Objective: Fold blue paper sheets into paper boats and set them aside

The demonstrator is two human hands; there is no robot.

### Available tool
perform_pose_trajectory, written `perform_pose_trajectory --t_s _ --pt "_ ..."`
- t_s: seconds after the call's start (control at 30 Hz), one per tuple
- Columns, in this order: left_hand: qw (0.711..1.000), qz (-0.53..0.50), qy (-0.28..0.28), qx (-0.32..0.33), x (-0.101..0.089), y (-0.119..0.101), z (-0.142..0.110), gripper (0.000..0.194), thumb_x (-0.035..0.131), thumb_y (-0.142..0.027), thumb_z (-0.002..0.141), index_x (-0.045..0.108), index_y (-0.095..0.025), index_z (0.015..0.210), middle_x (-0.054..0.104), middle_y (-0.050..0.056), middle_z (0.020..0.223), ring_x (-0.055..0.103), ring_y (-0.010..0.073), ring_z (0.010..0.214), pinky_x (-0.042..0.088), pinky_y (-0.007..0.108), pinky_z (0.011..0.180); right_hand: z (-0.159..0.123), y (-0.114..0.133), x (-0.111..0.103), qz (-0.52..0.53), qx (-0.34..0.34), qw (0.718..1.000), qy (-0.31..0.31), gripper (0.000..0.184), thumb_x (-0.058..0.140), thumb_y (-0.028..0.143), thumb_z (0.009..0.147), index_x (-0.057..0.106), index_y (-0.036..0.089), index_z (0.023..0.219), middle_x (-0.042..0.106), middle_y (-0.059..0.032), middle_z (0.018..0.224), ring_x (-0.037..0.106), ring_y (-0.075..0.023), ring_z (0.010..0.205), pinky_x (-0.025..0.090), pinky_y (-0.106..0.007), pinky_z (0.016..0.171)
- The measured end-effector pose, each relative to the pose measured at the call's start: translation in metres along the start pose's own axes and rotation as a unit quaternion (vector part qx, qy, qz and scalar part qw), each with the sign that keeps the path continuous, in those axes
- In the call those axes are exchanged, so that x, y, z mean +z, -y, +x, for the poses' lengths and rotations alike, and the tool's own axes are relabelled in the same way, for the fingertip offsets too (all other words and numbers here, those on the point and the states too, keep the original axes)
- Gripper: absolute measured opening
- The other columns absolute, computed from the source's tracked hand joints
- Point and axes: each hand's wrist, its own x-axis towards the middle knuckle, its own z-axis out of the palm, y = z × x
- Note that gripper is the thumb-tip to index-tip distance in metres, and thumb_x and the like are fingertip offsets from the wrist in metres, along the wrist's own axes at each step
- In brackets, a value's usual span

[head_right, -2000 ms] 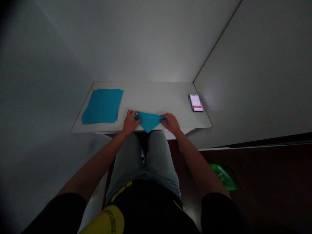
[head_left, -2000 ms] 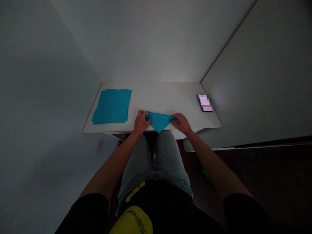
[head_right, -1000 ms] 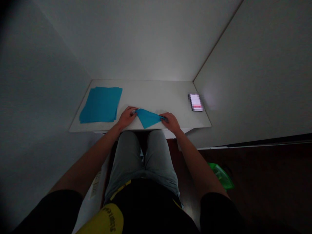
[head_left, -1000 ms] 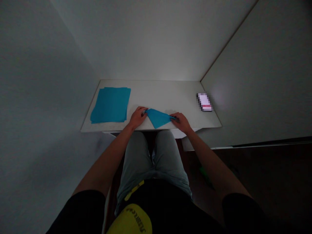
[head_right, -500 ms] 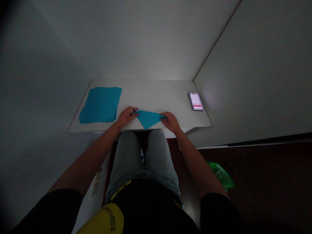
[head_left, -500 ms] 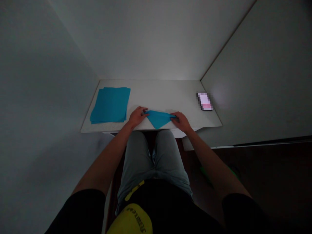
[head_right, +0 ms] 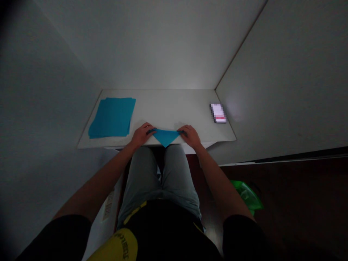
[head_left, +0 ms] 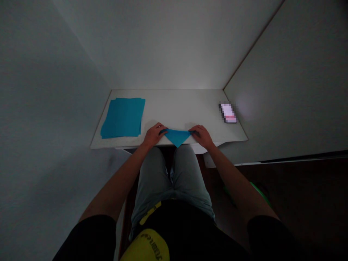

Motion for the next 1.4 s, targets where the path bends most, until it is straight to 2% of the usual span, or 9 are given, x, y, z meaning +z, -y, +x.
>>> perform_pose_trajectory --t_s 0.27,0.47,0.6,0.73,0.83,0.93,1.07,1.27,1.4 --pt "0.994 0.036 0.049 0.087 -0.011 0.009 -0.023 0.033 0.066 -0.019 0.099 0.079 -0.030 0.127 0.074 0.009 0.127 0.068 0.0273 0.117 0.054 0.047 0.106 -0.001 0.000 0.001 0.013 -0.011 1.000 -0.007 0.027 0.063 0.013 0.092 0.079 0.027 0.110 0.077 -0.0075 0.114 0.069 -0.0297 0.107 0.054 -0.052 0.101" --pt "0.989 0.081 0.072 0.098 -0.014 -0.003 -0.035 0.036 0.066 -0.040 0.103 0.074 -0.031 0.137 0.069 0.012 0.141 0.067 0.0313 0.121 0.050 0.050 0.106 -0.005 -0.002 -0.001 0.001 -0.008 1.000 -0.002 0.024 0.064 0.019 0.095 0.080 0.029 0.111 0.076 -0.0082 0.119 0.069 -0.0312 0.111 0.054 -0.055 0.103" --pt "0.986 0.107 0.076 0.105 -0.016 -0.010 -0.044 0.055 0.075 -0.050 0.096 0.067 -0.032 0.148 0.064 0.015 0.150 0.063 0.0379 0.128 0.046 0.054 0.109 -0.010 0.002 -0.008 -0.004 -0.018 1.000 -0.008 0.027 0.067 0.028 0.095 0.079 0.028 0.119 0.068 -0.0117 0.141 0.065 -0.0338 0.125 0.052 -0.056 0.107" --pt "0.980 0.146 0.082 0.108 -0.016 -0.012 -0.046 0.056 0.071 -0.049 0.100 0.063 -0.031 0.153 0.064 0.015 0.150 0.064 0.0374 0.127 0.046 0.052 0.108 -0.007 0.049 0.006 -0.066 -0.003 0.998 -0.014 0.044 0.065 0.041 0.104 0.066 0.031 0.146 0.054 -0.0106 0.165 0.053 -0.0362 0.148 0.040 -0.061 0.121" --pt "0.973 0.186 0.081 0.113 -0.014 -0.010 -0.046 0.058 0.067 -0.052 0.102 0.062 -0.027 0.154 0.064 0.017 0.149 0.063 0.0371 0.128 0.047 0.051 0.106 0.001 0.097 0.042 -0.087 -0.053 0.993 0.063 0.060 0.051 0.053 0.112 0.048 0.025 0.165 0.043 -0.0125 0.174 0.041 -0.0324 0.160 0.033 -0.058 0.129" --pt "0.968 0.208 0.077 0.116 -0.012 -0.008 -0.046 0.056 0.067 -0.055 0.102 0.068 -0.022 0.147 0.064 0.020 0.147 0.064 0.0364 0.125 0.048 0.049 0.103 0.004 0.122 0.077 -0.086 -0.075 0.987 0.116 0.076 0.042 0.064 0.112 0.033 0.020 0.173 0.036 -0.0138 0.177 0.032 -0.0306 0.165 0.030 -0.055 0.134" --pt "0.972 0.195 0.059 0.118 -0.011 -0.007 -0.047 0.054 0.068 -0.054 0.102 0.068 -0.026 0.148 0.067 0.018 0.141 0.065 0.0346 0.124 0.049 0.047 0.102 -0.009 0.102 0.080 -0.095 -0.056 0.987 0.118 0.079 0.038 0.064 0.113 0.027 0.016 0.175 0.033 -0.0163 0.177 0.031 -0.0313 0.166 0.029 -0.056 0.135" --pt "0.980 0.160 0.042 0.114 -0.009 -0.008 -0.046 0.053 0.072 -0.051 0.099 0.070 -0.027 0.146 0.069 0.016 0.134 0.067 0.0332 0.116 0.048 0.046 0.098 -0.043 0.048 0.024 -0.132 -0.020 0.988 0.083 0.080 0.048 0.061 0.111 0.028 0.018 0.175 0.035 -0.0158 0.177 0.034 -0.0340 0.164 0.029 -0.059 0.135" --pt "0.988 0.125 0.016 0.088 -0.005 -0.013 -0.051 0.044 0.077 -0.048 0.096 0.077 -0.028 0.136 0.071 0.013 0.132 0.069 0.0285 0.105 0.048 0.043 0.095 -0.059 0.035 0.010 -0.147 -0.016 0.987 0.064 0.079 0.057 0.059 0.107 0.034 0.021 0.173 0.046 -0.0152 0.172 0.042 -0.0346 0.159 0.030 -0.058 0.132"
